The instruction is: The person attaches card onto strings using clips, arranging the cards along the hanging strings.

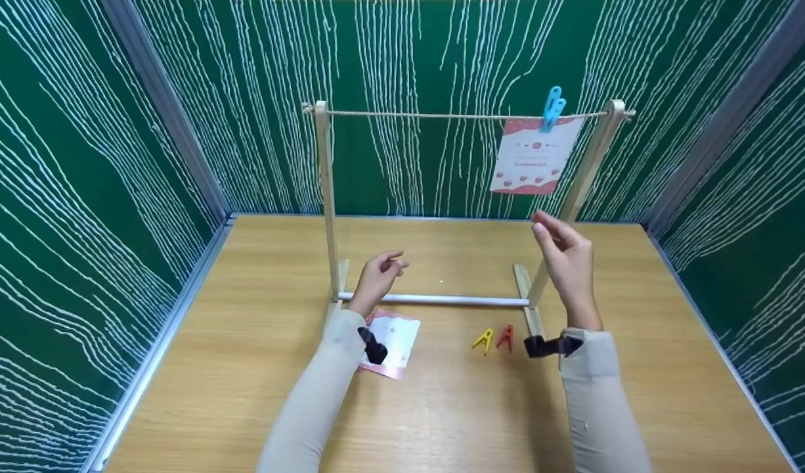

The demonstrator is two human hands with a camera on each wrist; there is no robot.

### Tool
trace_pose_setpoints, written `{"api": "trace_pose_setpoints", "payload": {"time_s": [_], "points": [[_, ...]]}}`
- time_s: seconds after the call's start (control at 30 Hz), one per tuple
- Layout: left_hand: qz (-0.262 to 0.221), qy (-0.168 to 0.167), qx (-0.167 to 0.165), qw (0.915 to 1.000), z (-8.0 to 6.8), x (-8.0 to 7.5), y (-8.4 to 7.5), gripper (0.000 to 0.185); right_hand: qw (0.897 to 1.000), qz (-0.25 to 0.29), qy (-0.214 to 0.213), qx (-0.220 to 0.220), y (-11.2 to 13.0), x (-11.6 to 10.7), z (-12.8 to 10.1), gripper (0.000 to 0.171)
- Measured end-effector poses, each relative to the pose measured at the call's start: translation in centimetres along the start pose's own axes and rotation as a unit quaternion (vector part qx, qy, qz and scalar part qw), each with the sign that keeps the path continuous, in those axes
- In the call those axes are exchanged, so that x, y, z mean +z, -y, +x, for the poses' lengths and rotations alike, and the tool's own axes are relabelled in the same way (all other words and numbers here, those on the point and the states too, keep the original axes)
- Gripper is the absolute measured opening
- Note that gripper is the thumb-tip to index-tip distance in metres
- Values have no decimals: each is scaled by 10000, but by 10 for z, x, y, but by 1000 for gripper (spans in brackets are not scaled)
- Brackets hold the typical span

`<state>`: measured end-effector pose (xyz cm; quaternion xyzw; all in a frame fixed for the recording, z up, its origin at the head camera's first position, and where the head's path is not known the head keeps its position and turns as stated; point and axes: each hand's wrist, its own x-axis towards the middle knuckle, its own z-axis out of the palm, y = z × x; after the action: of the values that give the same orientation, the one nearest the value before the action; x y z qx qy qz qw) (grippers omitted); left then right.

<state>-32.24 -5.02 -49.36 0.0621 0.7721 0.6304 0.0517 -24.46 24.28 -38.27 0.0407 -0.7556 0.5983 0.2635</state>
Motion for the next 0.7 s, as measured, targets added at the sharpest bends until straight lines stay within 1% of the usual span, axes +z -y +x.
{"api": "trace_pose_setpoints", "payload": {"time_s": [0.07,0.13,0.27,0.33,0.53,0.57,0.63,0.7], "points": [[18,-45,-77,10000,-3,-2,5,36,9999,-8,37,158,-4,-1,-5,32],[46,-113,-129,9998,-6,-3,10,35,9994,-79,58,322,-15,-2,-8,33],[49,-257,28,9997,-10,-5,23,36,9982,-152,59,578,-38,-4,-13,35],[78,-327,92,9994,-12,-5,29,35,9978,-143,17,643,-46,-5,-17,36],[465,-461,63,9978,-20,-9,44,32,9946,-226,-62,1009,-62,-6,-30,41],[499,-476,112,9976,-22,-9,47,32,9936,-262,-48,1100,-65,-6,-32,42],[469,-431,133,9979,-30,-11,41,31,9912,-351,-28,1274,-71,-6,-36,43],[409,-438,37,9982,-31,-11,46,31,9883,-403,9,1474,-75,-6,-40,45]]}}
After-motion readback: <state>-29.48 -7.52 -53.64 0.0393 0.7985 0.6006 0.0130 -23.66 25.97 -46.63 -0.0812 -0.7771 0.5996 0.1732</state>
